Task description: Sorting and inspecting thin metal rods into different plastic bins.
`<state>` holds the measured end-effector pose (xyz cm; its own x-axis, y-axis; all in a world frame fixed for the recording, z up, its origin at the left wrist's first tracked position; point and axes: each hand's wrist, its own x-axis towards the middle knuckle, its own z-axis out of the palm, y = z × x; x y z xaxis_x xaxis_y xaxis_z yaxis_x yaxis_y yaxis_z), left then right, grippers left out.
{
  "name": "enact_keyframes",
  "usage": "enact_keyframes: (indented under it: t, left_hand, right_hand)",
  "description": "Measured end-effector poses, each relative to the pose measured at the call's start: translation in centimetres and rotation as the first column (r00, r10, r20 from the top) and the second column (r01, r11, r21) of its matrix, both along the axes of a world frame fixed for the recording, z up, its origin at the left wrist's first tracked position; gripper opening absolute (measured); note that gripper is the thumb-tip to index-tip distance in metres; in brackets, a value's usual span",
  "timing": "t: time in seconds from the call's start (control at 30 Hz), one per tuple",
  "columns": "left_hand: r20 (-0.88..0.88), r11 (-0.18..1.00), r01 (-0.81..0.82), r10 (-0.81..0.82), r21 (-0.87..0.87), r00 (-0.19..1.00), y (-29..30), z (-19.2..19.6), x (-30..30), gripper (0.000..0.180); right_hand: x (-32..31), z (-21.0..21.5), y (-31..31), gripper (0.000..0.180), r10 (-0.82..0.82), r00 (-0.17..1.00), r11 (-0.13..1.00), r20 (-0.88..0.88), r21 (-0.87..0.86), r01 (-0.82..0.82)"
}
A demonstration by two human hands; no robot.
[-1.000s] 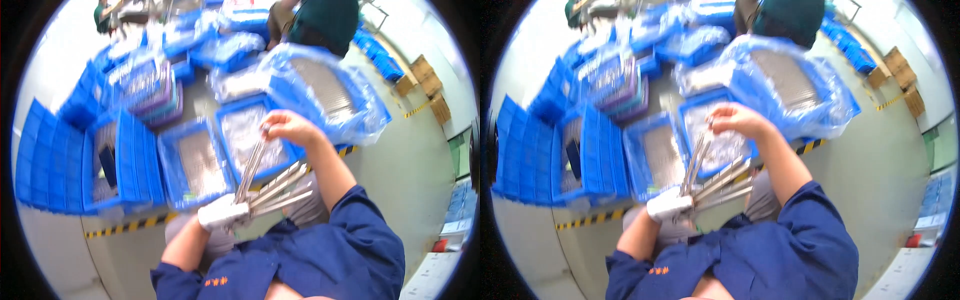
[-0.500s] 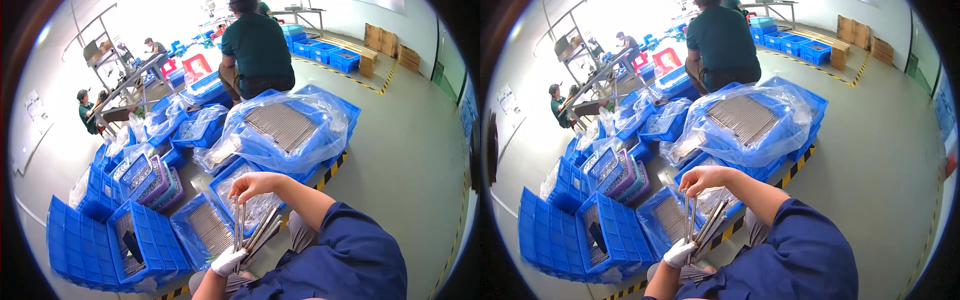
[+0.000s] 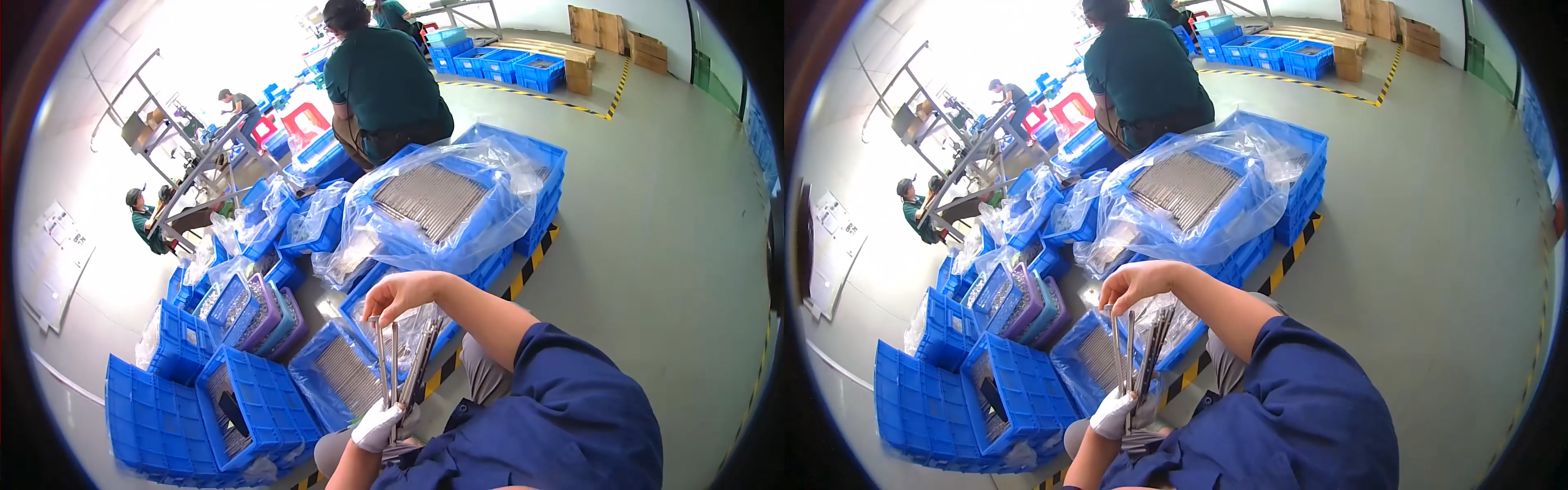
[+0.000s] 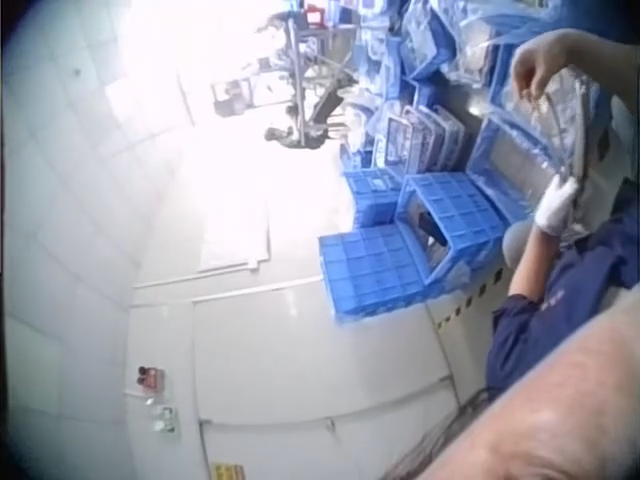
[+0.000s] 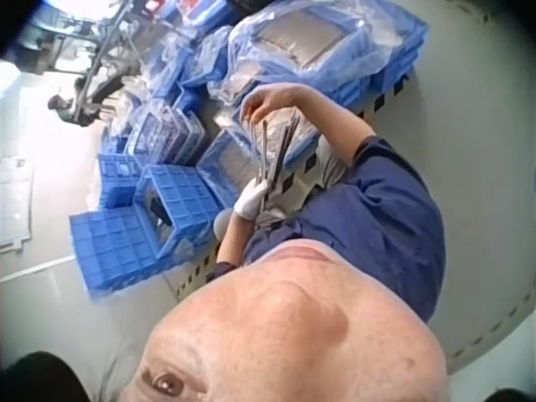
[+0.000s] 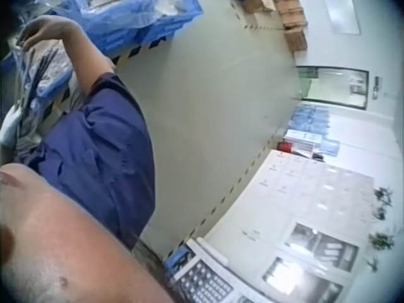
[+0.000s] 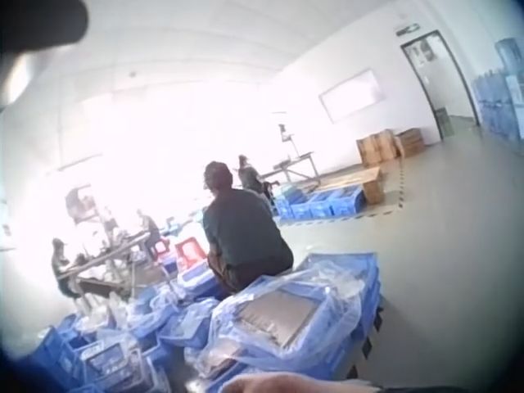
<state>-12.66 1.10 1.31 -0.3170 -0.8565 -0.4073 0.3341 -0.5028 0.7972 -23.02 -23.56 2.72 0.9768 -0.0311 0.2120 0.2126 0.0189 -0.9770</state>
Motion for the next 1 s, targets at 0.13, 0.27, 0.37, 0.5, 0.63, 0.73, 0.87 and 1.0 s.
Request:
enact_keyframes:
  t: [0.13,0.27,0.37,0.5,0.63,0.73,0.87,1.0]
  left_hand:
    - [-0.046,0.999,-0.035,0.035,-0.001,0.998,0.1,0.6,-1.8,0.063]
    - [-0.229,0.999,-0.036,0.037,0.008,0.973,1.1,1.2,-3.0,0.066]
    - [-0.452,0.973,-0.160,0.068,-0.168,0.889,1.2,0.5,-3.4,0.051]
    - [-0.837,0.950,-0.294,0.074,-0.106,0.543,-0.1,-0.2,-3.2,0.014]
    - [-0.776,0.926,-0.346,0.327,0.150,0.539,-0.6,-0.8,-2.8,0.006]
    - [-0.665,0.904,-0.404,0.389,0.140,0.638,-0.1,-2.6,-1.2,0.007]
    - [-0.516,0.857,-0.512,0.466,0.061,0.719,0.9,-3.0,1.8,0.011]
    - [-0.383,0.820,-0.570,0.510,-0.055,0.770,1.6,-3.0,4.7,0.010]
  right_hand:
    - [-1.2,0.1,-0.5,0.027,-0.089,0.995,0.996,0.049,0.030,0.087]
    - [-1.9,-1.2,-2.5,0.029,-0.260,0.959,0.911,0.109,0.357,0.206]
    - [-1.3,-1.1,-2.1,0.029,-0.324,0.944,0.847,0.061,0.463,0.260]
    - [-0.4,-1.8,-2.6,0.027,-0.377,0.926,0.771,0.018,0.560,0.303]
    - [0.5,-2.3,-2.6,0.027,-0.409,0.910,0.758,-0.064,0.532,0.378]
    - [2.0,-2.4,-2.3,0.025,-0.402,0.912,0.762,-0.077,0.524,0.380]
    - [2.7,-2.5,-1.9,0.026,-0.386,0.917,0.763,-0.100,0.524,0.378]
    - [2.3,-1.8,-1.8,0.027,-0.461,0.878,0.738,-0.129,0.493,0.460]
